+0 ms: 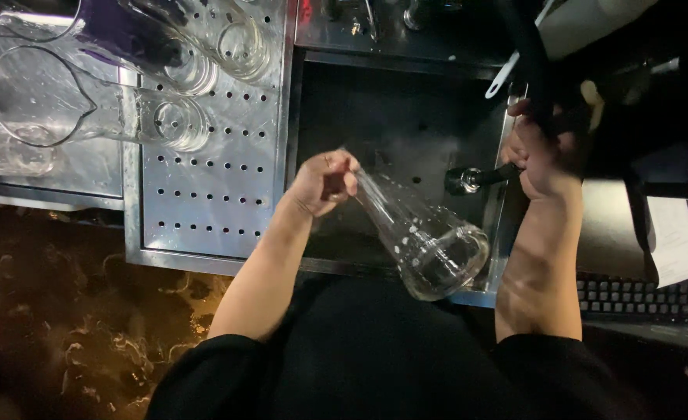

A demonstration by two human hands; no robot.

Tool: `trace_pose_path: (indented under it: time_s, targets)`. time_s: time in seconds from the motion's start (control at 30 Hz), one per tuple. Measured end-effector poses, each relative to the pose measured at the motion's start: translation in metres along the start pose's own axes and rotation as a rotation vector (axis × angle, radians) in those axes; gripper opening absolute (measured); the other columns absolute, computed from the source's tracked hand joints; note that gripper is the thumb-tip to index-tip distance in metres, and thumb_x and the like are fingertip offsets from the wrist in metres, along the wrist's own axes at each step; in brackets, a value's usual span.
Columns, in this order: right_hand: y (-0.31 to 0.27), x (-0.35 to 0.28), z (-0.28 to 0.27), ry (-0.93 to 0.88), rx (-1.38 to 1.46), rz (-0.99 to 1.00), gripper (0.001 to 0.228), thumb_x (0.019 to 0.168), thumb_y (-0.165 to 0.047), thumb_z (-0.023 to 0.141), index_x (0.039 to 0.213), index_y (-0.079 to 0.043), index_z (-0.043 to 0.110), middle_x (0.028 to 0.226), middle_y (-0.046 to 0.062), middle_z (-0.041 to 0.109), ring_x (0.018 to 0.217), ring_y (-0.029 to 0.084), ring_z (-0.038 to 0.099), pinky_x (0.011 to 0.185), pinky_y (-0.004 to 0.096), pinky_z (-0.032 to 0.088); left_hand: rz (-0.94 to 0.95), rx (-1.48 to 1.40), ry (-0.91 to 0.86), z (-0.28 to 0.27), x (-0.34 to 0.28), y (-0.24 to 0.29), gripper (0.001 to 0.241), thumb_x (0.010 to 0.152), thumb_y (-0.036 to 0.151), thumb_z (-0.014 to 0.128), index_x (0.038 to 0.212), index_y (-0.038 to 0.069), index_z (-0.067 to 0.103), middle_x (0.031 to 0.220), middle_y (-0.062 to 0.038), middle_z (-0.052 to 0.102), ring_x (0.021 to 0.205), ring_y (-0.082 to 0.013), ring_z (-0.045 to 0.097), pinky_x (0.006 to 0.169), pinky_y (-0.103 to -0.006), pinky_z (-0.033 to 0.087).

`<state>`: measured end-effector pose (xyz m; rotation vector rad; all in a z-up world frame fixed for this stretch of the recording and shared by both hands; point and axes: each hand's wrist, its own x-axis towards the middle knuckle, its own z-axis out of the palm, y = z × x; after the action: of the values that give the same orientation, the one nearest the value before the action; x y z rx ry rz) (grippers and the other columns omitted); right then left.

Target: The person washes several clear drinking glasses in a stainless steel sink using a handheld spray nozzle. They rinse the glasses thoroughly and place them on a perforated metal drying rack to the left of the sink.

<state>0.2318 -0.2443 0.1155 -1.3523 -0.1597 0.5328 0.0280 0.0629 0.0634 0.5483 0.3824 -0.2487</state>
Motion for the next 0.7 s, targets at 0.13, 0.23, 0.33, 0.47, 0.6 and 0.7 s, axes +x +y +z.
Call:
trace_pose_path:
  time_s: [0.13,0.23,0.33,0.47,0.6,0.7]
  targets:
    - [0.004,-0.007,0.006,0.007,0.003,-0.028,0.040,0.090,-0.043,0.077,0.112,-0.016,0.059,0.104,-0.003,0.055,0.055,0.000,0.035,0.049,0.017,0.033,0.171,0.664,0.130,0.042,-0.019,0.075,0.017,0.102,0.014,0.058,0.095,0.007,0.071,0.071,-0.009,0.074,0.046,-0.0101,0.061,0.034,-0.0237,0.034]
    - [0.008,-0.013,0.019,0.070,-0.059,-0.040,0.007,0.103,-0.019,0.061,0.109,-0.018,0.058,0.116,-0.006,0.059,0.051,0.001,0.033,0.052,0.020,0.037,0.054,1.100,0.330,0.088,-0.015,0.095,0.014,0.097,0.021,0.064,0.105,0.011,0.072,0.085,-0.010,0.081,0.073,-0.0115,0.075,0.049,-0.0257,0.050]
    - [0.004,-0.021,0.023,0.055,-0.021,-0.017,0.007,0.107,-0.016,0.059,0.114,-0.016,0.058,0.114,-0.002,0.062,0.053,0.001,0.035,0.052,0.020,0.035,0.169,2.091,0.132,0.111,0.006,0.077,0.037,0.104,0.031,0.042,0.098,0.028,0.078,0.099,0.011,0.078,0.070,-0.0161,0.072,0.053,-0.0348,0.056]
    - [0.034,-0.040,0.038,0.040,-0.122,-0.085,0.019,0.098,-0.006,0.063,0.114,0.002,0.066,0.063,0.009,0.052,0.050,0.016,0.053,0.064,0.031,0.051,0.365,2.280,0.332,0.034,0.037,0.016,0.015,0.074,0.026,0.062,0.076,0.021,0.076,0.058,-0.003,0.068,0.055,-0.0345,0.071,0.047,-0.0480,0.053]
    - [0.008,-0.019,0.061,-0.214,0.136,-0.052,0.054,0.088,-0.016,0.074,0.132,0.006,0.050,0.096,0.021,0.061,0.093,0.038,0.068,0.098,0.049,0.054,0.179,2.253,0.421,0.013,0.028,0.007,0.037,0.084,0.030,0.056,0.117,0.025,0.071,0.083,-0.008,0.076,0.078,-0.0348,0.075,0.066,-0.0492,0.056]
    - [-0.009,0.046,0.062,-0.106,0.091,-0.112,0.037,0.101,-0.029,0.064,0.130,-0.006,0.058,0.117,0.011,0.062,0.104,0.034,0.070,0.105,0.047,0.059,0.113,2.289,0.410,-0.036,0.035,-0.030,0.047,0.083,0.026,0.054,0.127,0.027,0.069,0.097,-0.003,0.078,0.091,-0.0321,0.075,0.073,-0.0457,0.057]
